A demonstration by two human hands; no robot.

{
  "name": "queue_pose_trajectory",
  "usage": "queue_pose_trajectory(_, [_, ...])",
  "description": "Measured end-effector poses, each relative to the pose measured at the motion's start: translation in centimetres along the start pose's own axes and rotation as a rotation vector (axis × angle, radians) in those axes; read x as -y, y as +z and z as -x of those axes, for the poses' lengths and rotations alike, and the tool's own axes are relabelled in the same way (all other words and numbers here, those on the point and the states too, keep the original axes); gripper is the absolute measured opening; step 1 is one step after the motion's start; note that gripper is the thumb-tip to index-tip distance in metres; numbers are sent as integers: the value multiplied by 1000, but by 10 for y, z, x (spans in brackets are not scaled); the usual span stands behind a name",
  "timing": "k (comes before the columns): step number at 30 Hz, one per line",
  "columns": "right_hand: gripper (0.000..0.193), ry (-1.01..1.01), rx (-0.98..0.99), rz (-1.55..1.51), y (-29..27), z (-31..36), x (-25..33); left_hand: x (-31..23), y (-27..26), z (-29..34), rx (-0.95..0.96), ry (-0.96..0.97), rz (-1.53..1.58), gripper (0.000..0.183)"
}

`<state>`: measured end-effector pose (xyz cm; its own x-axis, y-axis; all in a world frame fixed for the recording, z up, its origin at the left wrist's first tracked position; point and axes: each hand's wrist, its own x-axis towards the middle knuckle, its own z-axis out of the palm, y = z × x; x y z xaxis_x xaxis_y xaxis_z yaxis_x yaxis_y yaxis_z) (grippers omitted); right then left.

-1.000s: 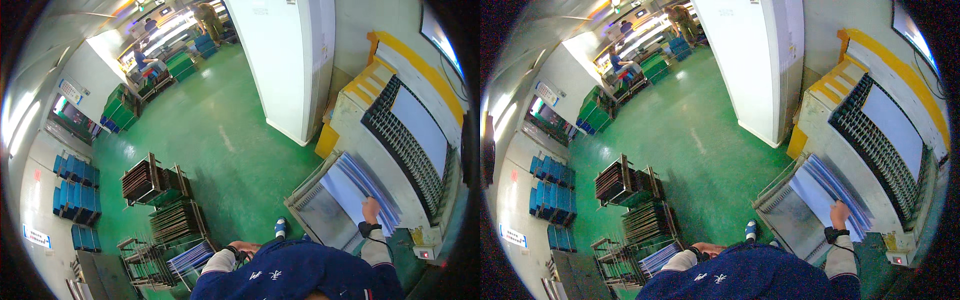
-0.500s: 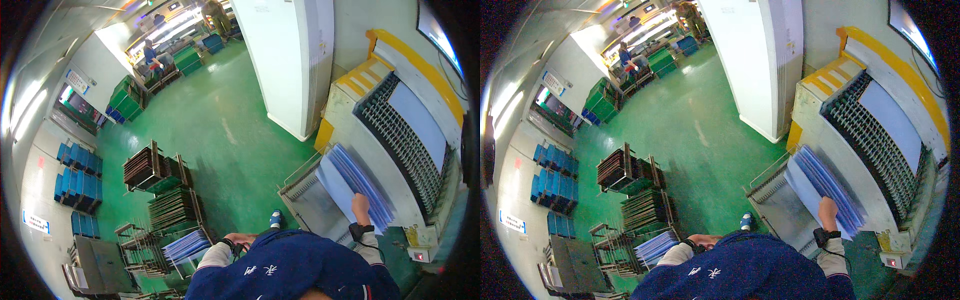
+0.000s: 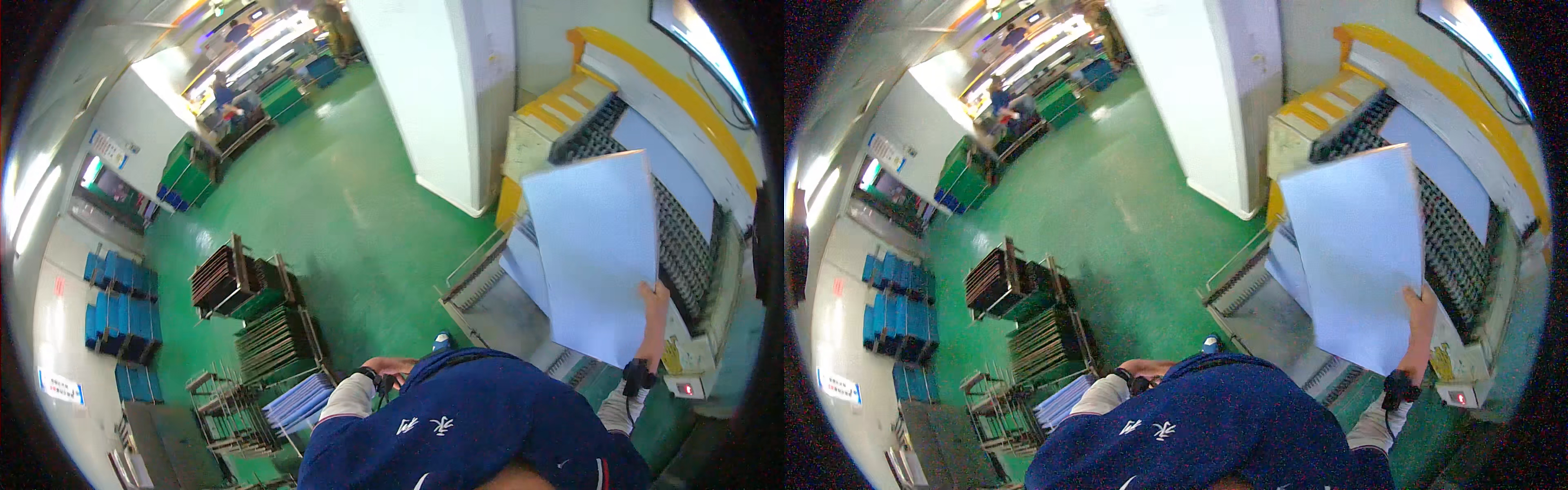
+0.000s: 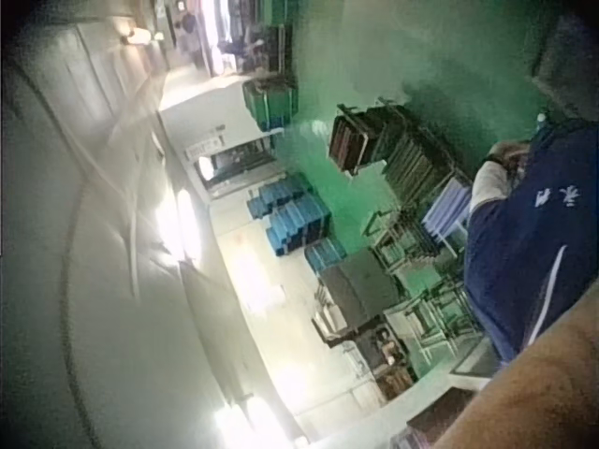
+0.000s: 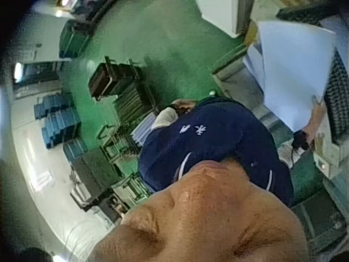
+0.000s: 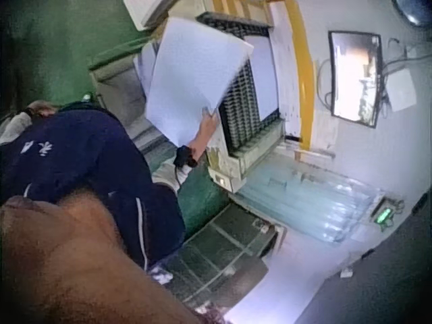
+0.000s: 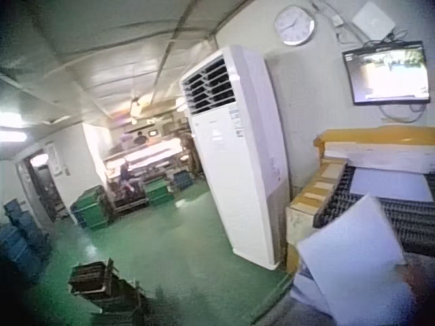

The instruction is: Manually moving rectangular panels from a machine output or rack onto a vertical storage cart.

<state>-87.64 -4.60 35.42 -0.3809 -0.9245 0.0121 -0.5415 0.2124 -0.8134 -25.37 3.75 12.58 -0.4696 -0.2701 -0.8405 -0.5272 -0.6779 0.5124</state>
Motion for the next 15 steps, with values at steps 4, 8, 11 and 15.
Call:
queue_pose_trajectory(4, [27, 396, -291, -738, -17, 22, -33, -2, -3, -11, 62, -5, -69, 72])
queue_pose_trajectory(8, [19, 274, -328, -1218, 4, 15, -24, 50, -19, -23, 127, 91, 153, 71])
queue_pose_trajectory(11, [21, 147, -382, -1264, 16, 1, -35, 30, -18, -10, 92, 47, 146, 71])
queue_pose_trajectory(15, [17, 207, -282, -1425, 18, -18, -76, 0, -8, 11, 61, 13, 103, 72])
